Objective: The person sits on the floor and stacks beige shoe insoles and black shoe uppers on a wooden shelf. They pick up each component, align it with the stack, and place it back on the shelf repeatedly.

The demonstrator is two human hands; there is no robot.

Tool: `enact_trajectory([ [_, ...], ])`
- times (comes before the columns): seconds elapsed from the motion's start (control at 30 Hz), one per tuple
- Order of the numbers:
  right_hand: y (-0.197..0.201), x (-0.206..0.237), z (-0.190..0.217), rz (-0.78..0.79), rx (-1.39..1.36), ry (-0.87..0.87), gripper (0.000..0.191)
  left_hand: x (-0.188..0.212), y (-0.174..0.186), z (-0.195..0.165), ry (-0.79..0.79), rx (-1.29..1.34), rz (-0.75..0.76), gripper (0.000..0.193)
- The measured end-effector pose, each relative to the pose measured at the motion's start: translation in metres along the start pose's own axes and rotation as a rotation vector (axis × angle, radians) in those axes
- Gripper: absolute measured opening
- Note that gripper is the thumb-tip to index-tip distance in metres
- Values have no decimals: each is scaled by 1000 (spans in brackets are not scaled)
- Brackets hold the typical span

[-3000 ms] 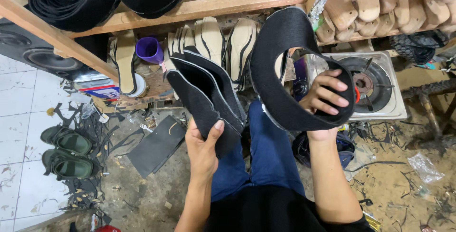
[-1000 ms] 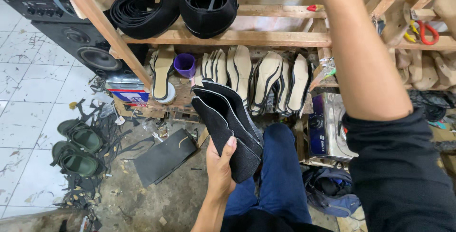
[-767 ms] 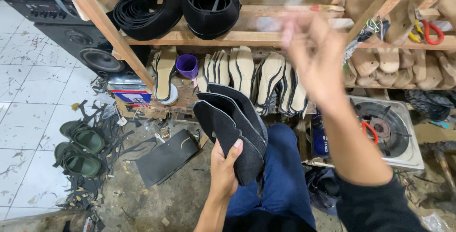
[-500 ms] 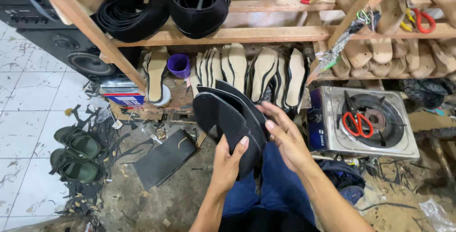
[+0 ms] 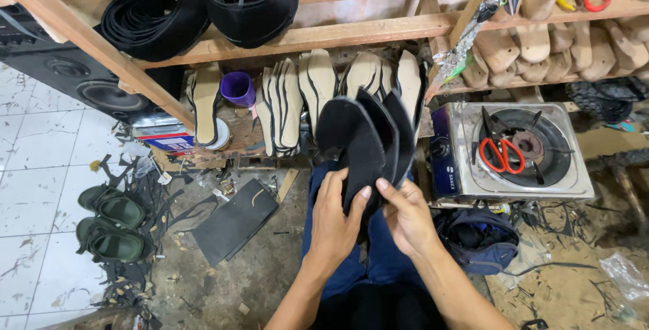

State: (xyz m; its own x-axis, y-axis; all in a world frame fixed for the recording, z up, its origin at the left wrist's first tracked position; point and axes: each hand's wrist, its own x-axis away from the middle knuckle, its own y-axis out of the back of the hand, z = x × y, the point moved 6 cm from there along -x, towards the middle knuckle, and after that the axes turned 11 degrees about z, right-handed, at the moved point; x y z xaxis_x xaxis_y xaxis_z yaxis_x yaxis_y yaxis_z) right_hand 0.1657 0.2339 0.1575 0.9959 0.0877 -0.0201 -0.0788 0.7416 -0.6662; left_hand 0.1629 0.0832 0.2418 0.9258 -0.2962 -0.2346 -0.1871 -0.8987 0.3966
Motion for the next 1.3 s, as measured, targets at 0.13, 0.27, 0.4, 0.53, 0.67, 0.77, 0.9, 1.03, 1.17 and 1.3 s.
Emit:
enact_trajectory([
  [0.13, -6, -1, 22, 0, -44, 100, 20, 2, 1, -10, -109, -100, -23, 51],
  [0.27, -3, 1, 29, -12, -54, 131, 20, 0, -3, -6, -126, -25, -20, 45],
  [0.4, -2, 2, 34, 28, -41, 166, 20, 1, -4, -1, -140, 35, -48, 39],
  [0.53, -2, 4, 39, 69, -171, 166, 31, 3, -4, 3, -132, 143, -61, 33],
  [0.67, -1, 4, 41, 60, -222, 141, 41, 3, -1, -2, -179, 142, -114, 32],
  [0.77, -6, 3, 43, 122, -142, 175, 41, 3, 2, -4, -178, 120, -141, 29],
  [0.9, -6, 3, 43, 96, -73, 182, 37, 4, 2, 4, -107, 138, -127, 25],
  [1.03, -4, 4, 45, 92, -9, 179, 32, 5, 4, 8, -112, 151, -140, 30],
  [1.17, -9, 5, 46, 120, 160, 210, 26, 2, 6, 2, -105, 169, -133, 31],
  [1.3, -7, 5, 52, -2, 127, 259, 28, 2, 12, -12, -176, 98, -195, 25],
])
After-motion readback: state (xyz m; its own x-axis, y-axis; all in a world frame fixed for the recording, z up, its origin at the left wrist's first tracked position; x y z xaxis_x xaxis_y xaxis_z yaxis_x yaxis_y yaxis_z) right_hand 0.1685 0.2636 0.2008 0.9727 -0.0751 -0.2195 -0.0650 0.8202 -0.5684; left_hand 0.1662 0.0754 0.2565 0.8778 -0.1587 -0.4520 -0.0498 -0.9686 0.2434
